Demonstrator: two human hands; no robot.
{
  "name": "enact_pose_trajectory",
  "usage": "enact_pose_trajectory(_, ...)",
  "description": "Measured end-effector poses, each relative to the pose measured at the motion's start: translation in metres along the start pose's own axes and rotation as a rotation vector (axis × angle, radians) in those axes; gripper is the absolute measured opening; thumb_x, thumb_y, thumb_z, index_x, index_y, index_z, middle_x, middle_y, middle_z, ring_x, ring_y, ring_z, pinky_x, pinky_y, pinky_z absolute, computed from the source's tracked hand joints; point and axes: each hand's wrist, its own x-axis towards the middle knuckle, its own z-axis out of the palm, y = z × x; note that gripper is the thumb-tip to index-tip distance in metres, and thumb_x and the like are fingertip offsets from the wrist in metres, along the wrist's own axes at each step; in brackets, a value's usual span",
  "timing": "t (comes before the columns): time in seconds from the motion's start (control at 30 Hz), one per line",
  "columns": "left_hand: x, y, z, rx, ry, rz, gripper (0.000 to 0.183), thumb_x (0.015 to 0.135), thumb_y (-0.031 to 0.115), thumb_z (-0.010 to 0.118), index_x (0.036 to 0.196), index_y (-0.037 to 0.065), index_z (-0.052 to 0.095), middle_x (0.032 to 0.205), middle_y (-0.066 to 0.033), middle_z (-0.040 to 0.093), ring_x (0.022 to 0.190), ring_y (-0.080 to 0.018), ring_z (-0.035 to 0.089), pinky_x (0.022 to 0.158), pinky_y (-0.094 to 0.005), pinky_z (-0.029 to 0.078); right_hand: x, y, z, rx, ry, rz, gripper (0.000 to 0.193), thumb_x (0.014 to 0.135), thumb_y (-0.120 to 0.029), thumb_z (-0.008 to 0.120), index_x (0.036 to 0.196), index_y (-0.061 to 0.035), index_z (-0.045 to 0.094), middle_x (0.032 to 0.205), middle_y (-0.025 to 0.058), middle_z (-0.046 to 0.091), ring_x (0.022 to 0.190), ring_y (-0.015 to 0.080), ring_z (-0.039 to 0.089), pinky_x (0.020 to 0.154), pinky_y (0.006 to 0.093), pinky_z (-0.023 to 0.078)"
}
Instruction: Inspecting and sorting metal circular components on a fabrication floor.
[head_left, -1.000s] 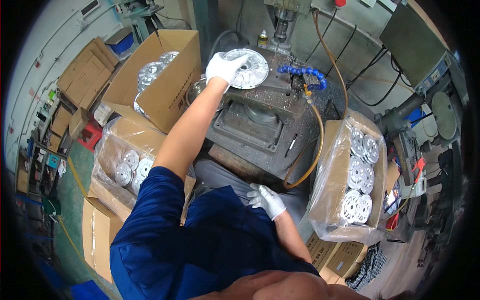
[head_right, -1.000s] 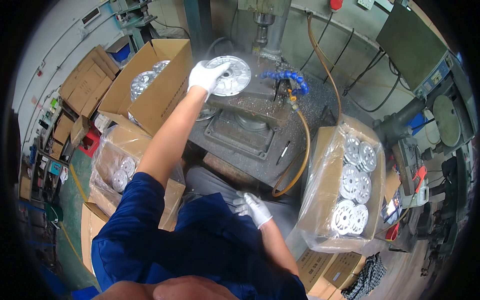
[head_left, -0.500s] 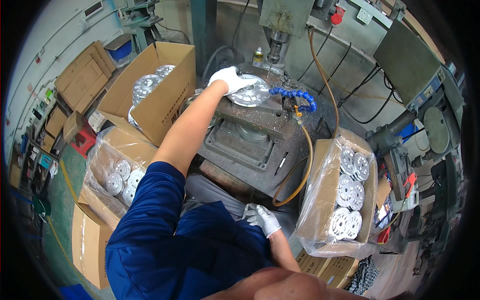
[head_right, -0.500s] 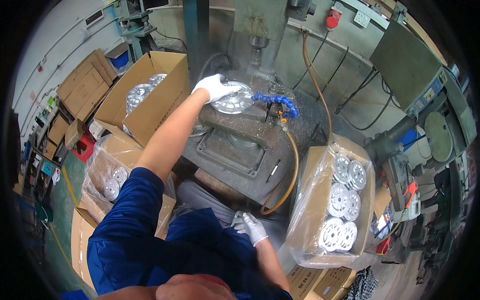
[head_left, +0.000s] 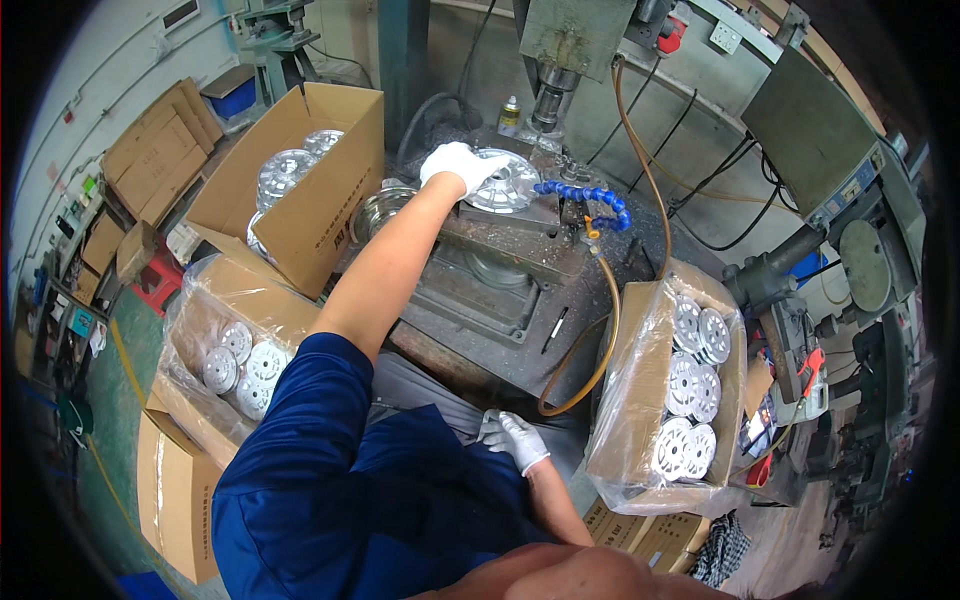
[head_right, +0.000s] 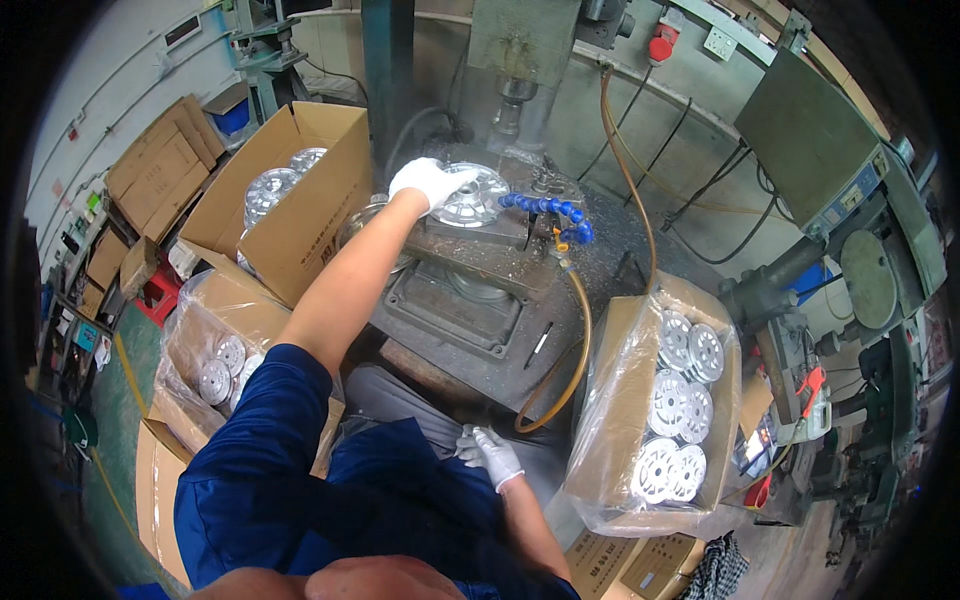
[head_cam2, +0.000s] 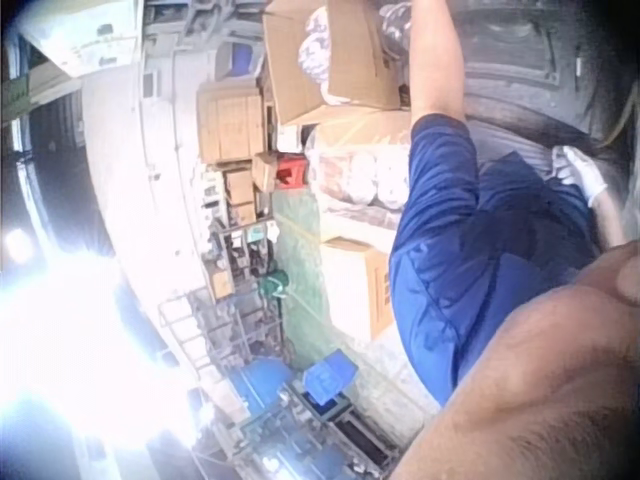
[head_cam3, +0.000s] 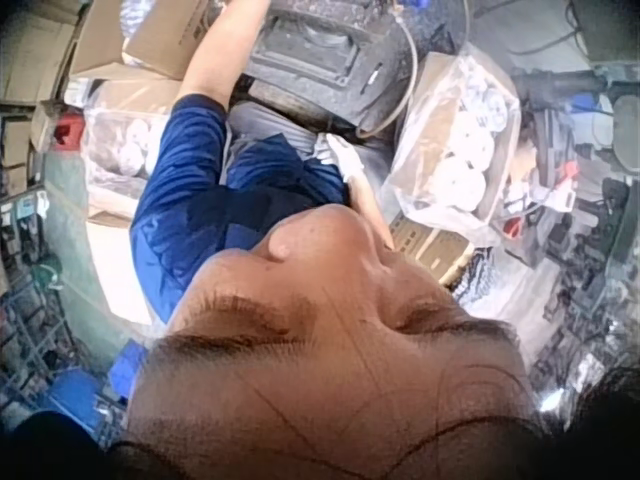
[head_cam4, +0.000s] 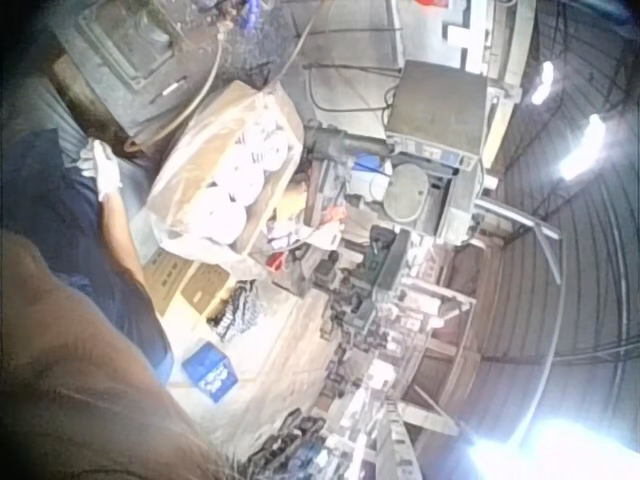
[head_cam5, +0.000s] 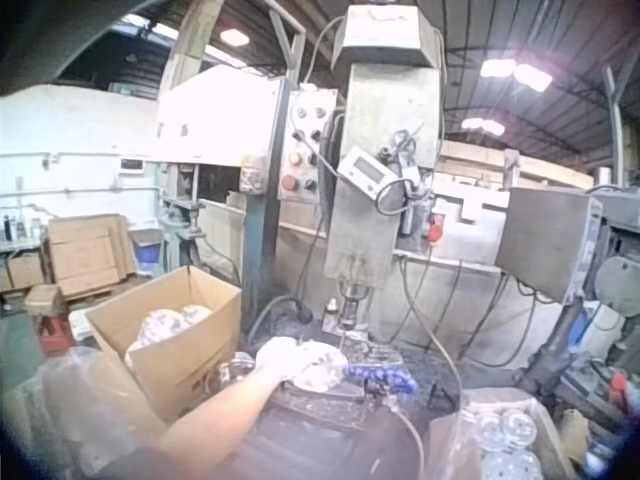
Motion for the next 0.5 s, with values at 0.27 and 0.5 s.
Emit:
enact_pose_trajectory(0.27,0.012,-0.006,0.004,-0.043,0.041,0.042,0.081,0.069,0.069,0.057,0.107,-0.002,0.064,0.111,-0.02,0.062,0.105,-0.0317,0.06,0.09,-0.0355,0.045,0.004,0.003,0.002,0.03,-0.012,-0.003,0.036,0.096,-0.029,0.048,0.121,-0.0043,0.055,0.1,0.0121,0.065,0.076,0.0178,0.063,0.064,0.026,0.05)
enact_pose_trajectory(0.5,0.031,-0.017,0.005,-0.041,-0.072,0.097,0.082,0.066,0.069,0.061,0.107,-0.003,0.064,0.113,-0.0214,0.061,0.105,-0.0329,0.059,0.088,-0.036,0.046,0.02,0.013,0.003,0.131,-0.116,0.073,0.04,0.096,-0.035,0.047,0.123,-0.007,0.053,0.1,0.0125,0.064,0.077,0.021,0.062,0.068,0.0325,0.05)
